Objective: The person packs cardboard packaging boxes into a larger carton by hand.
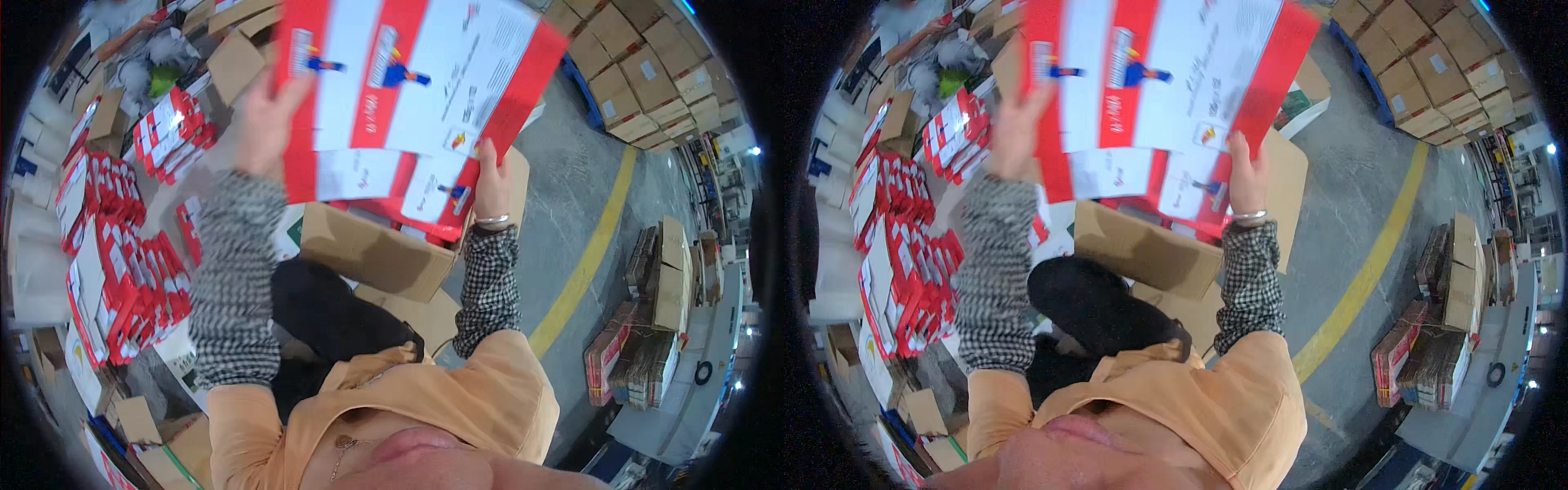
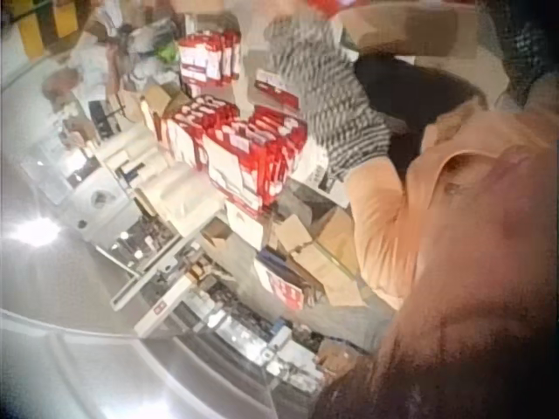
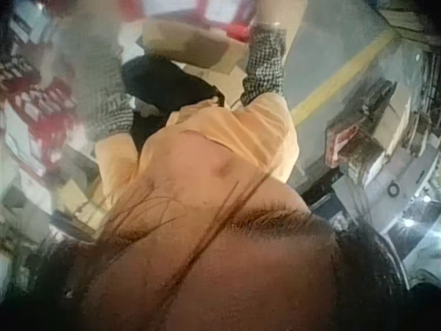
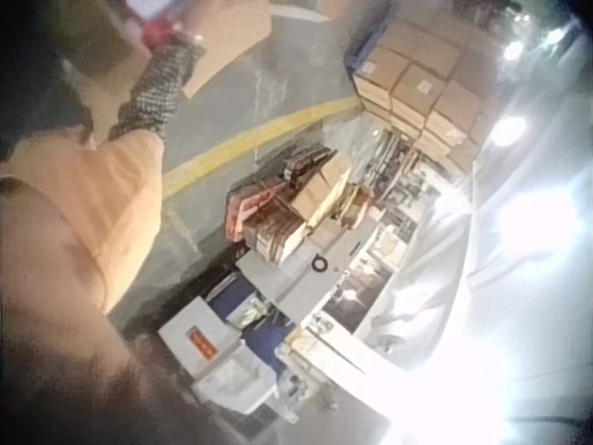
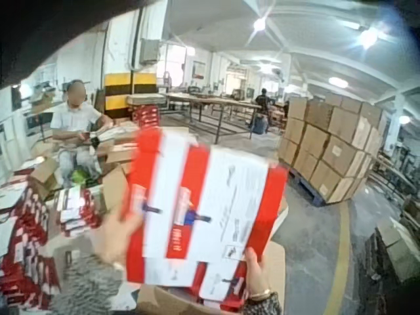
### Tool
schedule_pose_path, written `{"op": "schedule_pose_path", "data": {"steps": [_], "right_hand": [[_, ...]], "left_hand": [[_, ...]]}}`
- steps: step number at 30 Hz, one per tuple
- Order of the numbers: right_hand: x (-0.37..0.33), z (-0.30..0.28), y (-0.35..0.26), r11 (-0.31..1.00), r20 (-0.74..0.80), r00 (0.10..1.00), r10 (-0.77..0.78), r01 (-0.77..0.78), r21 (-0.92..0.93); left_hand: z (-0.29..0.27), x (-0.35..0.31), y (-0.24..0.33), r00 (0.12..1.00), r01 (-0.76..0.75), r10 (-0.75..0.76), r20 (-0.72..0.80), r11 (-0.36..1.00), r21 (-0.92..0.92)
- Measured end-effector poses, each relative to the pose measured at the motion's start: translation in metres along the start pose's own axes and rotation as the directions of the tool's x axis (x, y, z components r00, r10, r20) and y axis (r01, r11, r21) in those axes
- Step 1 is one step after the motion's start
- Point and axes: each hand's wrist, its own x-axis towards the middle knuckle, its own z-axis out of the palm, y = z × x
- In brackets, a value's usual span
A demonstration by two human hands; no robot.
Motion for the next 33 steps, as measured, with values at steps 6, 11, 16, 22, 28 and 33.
{"op": "schedule_pose_path", "data": {"steps": [6,11,16,22,28,33], "right_hand": [[-0.005,-0.079,0.181,0.456,-0.281,0.881,0.382,-0.444,-0.772],[-0.007,-0.057,0.160,0.496,-0.357,0.836,0.416,-0.538,-0.681],[0.006,-0.049,0.158,0.437,-0.351,0.881,0.317,-0.464,-0.770],[0.036,0.059,0.060,0.634,0.023,0.908,-0.419,0.311,-0.708],[0.015,0.090,0.192,0.166,0.087,0.972,0.219,0.050,-0.985],[0.048,0.065,0.223,-0.072,0.408,0.900,0.150,0.422,-0.904]], "left_hand": [[0.097,-0.034,-0.232,0.792,0.371,-0.555,0.256,0.770,0.520],[0.009,-0.094,-0.211,0.908,0.396,-0.416,-0.041,0.825,0.404],[-0.084,-0.158,-0.210,0.826,0.560,-0.555,-0.104,0.783,0.272],[-0.188,-0.288,-0.179,0.803,0.592,-0.430,-0.412,0.648,0.478],[-0.179,-0.385,-0.116,0.619,0.777,-0.344,-0.706,0.404,0.483],[-0.164,-0.385,-0.115,0.580,0.797,-0.287,-0.763,0.397,0.456]]}}
